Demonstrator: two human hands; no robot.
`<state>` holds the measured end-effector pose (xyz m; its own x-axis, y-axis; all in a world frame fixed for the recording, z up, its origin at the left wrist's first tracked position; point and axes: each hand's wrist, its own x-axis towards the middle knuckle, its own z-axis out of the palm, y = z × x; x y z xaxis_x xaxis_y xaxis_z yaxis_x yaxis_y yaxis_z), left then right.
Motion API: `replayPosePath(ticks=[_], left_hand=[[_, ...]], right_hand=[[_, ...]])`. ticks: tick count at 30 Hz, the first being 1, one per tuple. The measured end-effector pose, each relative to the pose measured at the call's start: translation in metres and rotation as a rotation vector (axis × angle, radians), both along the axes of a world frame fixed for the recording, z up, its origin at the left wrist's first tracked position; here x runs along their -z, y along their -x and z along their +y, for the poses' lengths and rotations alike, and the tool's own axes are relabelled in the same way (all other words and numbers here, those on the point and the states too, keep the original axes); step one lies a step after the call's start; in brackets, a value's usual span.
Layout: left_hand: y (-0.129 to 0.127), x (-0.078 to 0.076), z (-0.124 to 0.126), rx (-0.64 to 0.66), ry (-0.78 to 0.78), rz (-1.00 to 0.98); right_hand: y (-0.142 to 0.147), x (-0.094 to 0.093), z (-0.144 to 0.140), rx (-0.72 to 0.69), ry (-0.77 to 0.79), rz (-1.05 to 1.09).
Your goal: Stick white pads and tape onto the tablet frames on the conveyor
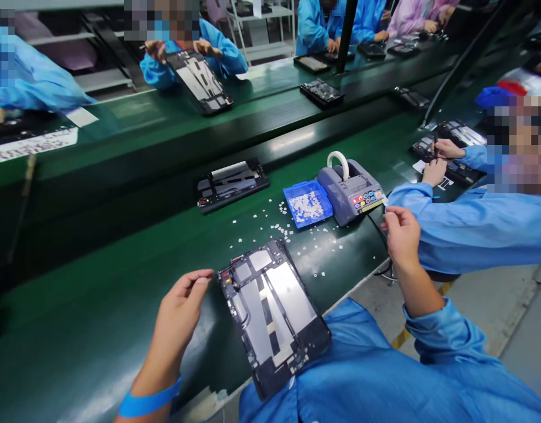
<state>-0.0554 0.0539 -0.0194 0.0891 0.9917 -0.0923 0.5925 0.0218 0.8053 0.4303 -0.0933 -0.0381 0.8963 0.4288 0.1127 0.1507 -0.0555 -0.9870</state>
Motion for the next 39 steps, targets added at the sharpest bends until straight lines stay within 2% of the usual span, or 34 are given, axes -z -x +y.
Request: replayPosePath(ticks=[4, 6, 8, 11, 13, 22, 27, 33, 39], left_hand=[[0.016, 0.016, 0.0, -0.068, -0.031, -0.084], [0.023, 0.027, 0.0, -0.126, -0.038, -0.132], [0.029, 0.039, -0.001, -0.206, -0.052, -0.16], [0.036, 0.052, -0.005, -0.299, -0.1, -0.144], [0.038, 0.055, -0.007, -0.307, -0.122, -0.143], [0.032, 0.053, -0.009, -0.285, -0.189, -0.109], [0.031, 0.054, -0.009, -0.247, -0.225, -0.066], [0.028, 0.054, -0.011, -0.214, -0.275, -0.002], [0.025, 0.054, -0.012, -0.224, -0.297, -0.005]], right_hand=[[-0.02, -0.015, 0.002, -0.061, 0.227, -0.761], [-0.028, -0.019, 0.005, -0.114, 0.345, -0.931], [-0.032, -0.02, 0.007, -0.134, 0.442, -1.006], [-0.033, -0.017, 0.008, -0.165, 0.55, -1.049], [-0.033, -0.016, 0.007, -0.178, 0.597, -1.056], [-0.035, -0.024, 0.01, -0.228, 0.653, -1.033], [-0.045, -0.025, 0.014, -0.304, 0.619, -0.954], [-0.052, -0.02, 0.013, -0.326, 0.542, -0.91], [-0.051, -0.03, 0.01, -0.352, 0.523, -0.939]])
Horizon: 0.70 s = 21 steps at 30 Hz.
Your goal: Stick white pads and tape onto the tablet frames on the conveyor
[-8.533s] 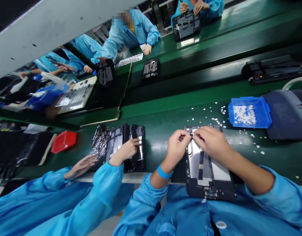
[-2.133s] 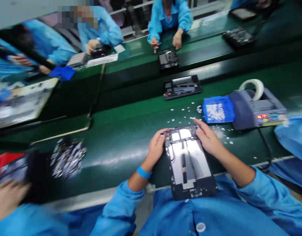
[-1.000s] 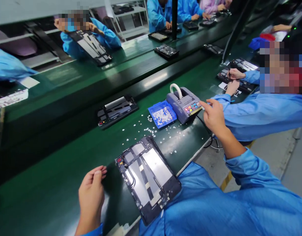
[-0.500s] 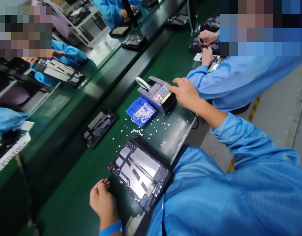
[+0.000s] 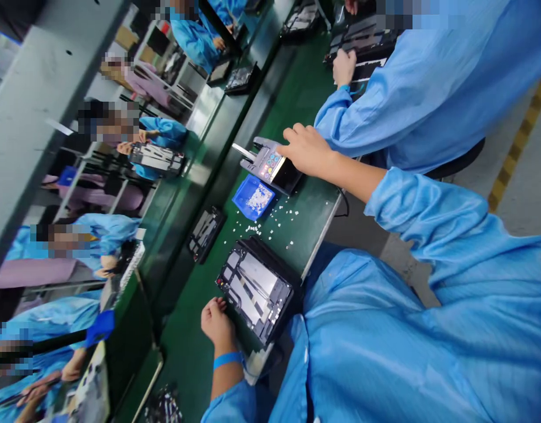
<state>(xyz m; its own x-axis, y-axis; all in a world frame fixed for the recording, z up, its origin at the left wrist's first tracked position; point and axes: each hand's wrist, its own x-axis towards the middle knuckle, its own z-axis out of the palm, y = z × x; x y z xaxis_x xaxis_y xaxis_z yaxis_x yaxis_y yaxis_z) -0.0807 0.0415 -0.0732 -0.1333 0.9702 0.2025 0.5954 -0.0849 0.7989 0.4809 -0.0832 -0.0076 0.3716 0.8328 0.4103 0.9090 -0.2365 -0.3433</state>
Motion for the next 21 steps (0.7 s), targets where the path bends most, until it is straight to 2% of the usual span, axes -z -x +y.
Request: replayPosePath(ticks=[3, 10, 14, 18, 21], left_hand=[[-0.001, 0.001, 0.0, -0.004, -0.002, 0.006], [-0.002, 0.002, 0.0, 0.012, -0.002, 0.038], [-0.003, 0.001, -0.001, 0.005, -0.013, 0.031], [-0.003, 0.001, -0.002, -0.004, -0.023, 0.01], [-0.002, 0.002, -0.001, -0.004, -0.024, 0.007]], right_hand=[[0.001, -0.002, 0.002, -0.021, -0.01, 0.001], [-0.001, 0.008, 0.02, -0.051, -0.074, -0.023], [-0.01, -0.001, 0.019, -0.088, -0.06, 0.006], [-0.017, -0.007, 0.005, -0.023, -0.172, 0.275], [-0.008, 0.007, -0.007, 0.052, -0.268, 0.539]])
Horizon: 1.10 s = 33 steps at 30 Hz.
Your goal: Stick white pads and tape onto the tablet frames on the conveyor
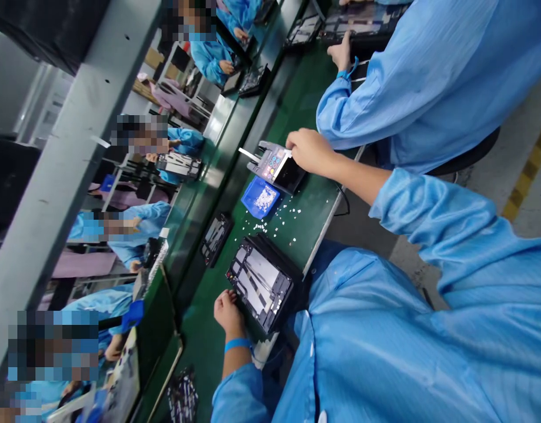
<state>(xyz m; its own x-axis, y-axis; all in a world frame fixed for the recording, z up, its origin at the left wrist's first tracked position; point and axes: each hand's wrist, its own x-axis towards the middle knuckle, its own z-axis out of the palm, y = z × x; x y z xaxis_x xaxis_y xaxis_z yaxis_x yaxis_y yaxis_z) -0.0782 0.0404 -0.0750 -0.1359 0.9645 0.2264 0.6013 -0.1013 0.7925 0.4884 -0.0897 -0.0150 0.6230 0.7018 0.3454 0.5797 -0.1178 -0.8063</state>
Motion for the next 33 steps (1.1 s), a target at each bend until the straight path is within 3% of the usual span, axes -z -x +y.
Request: replayPosePath(ticks=[5, 8, 16, 27, 33], left_hand=[[0.001, 0.001, 0.001, 0.003, 0.006, 0.011], [0.002, 0.001, 0.0, -0.001, 0.006, 0.003], [0.005, 0.002, 0.0, -0.009, -0.002, -0.022], [0.004, 0.003, -0.004, -0.012, -0.042, -0.087], [0.004, 0.004, -0.004, -0.025, -0.053, -0.18]], right_hand=[[0.036, 0.043, -0.002, 0.006, 0.02, 0.303], [0.054, 0.057, 0.01, 0.032, -0.007, 0.405], [0.075, 0.055, 0.03, 0.148, -0.117, 0.467], [0.093, 0.048, 0.042, 0.232, -0.107, 0.494], [0.097, 0.063, 0.037, 0.217, -0.206, 0.56]])
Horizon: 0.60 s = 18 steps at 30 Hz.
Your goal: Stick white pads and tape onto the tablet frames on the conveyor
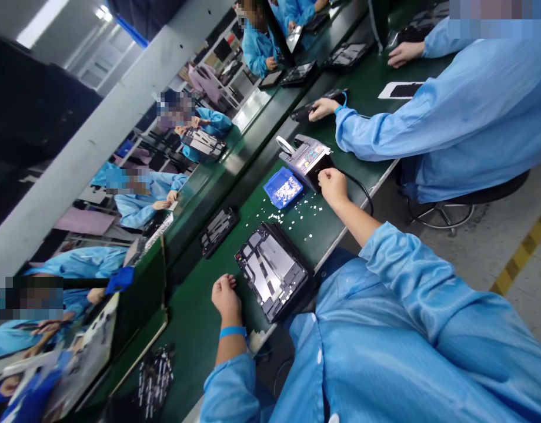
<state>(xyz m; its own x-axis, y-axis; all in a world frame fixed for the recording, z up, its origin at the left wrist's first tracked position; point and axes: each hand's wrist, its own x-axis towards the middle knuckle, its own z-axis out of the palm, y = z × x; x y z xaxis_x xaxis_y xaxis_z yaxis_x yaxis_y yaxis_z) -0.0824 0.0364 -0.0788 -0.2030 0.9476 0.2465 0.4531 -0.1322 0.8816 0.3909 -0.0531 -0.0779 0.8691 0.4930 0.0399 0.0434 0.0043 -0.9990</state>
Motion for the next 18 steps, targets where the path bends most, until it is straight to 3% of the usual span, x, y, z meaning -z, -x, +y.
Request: replayPosePath(ticks=[4, 10, 15, 18], left_hand=[[-0.001, 0.001, 0.001, -0.011, -0.005, -0.042], [-0.006, -0.003, -0.002, -0.035, 0.008, -0.035], [-0.015, -0.007, -0.008, -0.048, 0.026, -0.04], [-0.022, -0.021, -0.014, -0.051, 0.015, -0.075]], right_hand=[[0.001, 0.009, 0.002, 0.017, -0.105, 0.064], [-0.008, 0.004, 0.009, 0.055, -0.25, 0.248], [-0.023, 0.0, 0.003, 0.021, -0.59, 0.441], [-0.027, -0.004, -0.001, -0.064, -0.698, 0.417]])
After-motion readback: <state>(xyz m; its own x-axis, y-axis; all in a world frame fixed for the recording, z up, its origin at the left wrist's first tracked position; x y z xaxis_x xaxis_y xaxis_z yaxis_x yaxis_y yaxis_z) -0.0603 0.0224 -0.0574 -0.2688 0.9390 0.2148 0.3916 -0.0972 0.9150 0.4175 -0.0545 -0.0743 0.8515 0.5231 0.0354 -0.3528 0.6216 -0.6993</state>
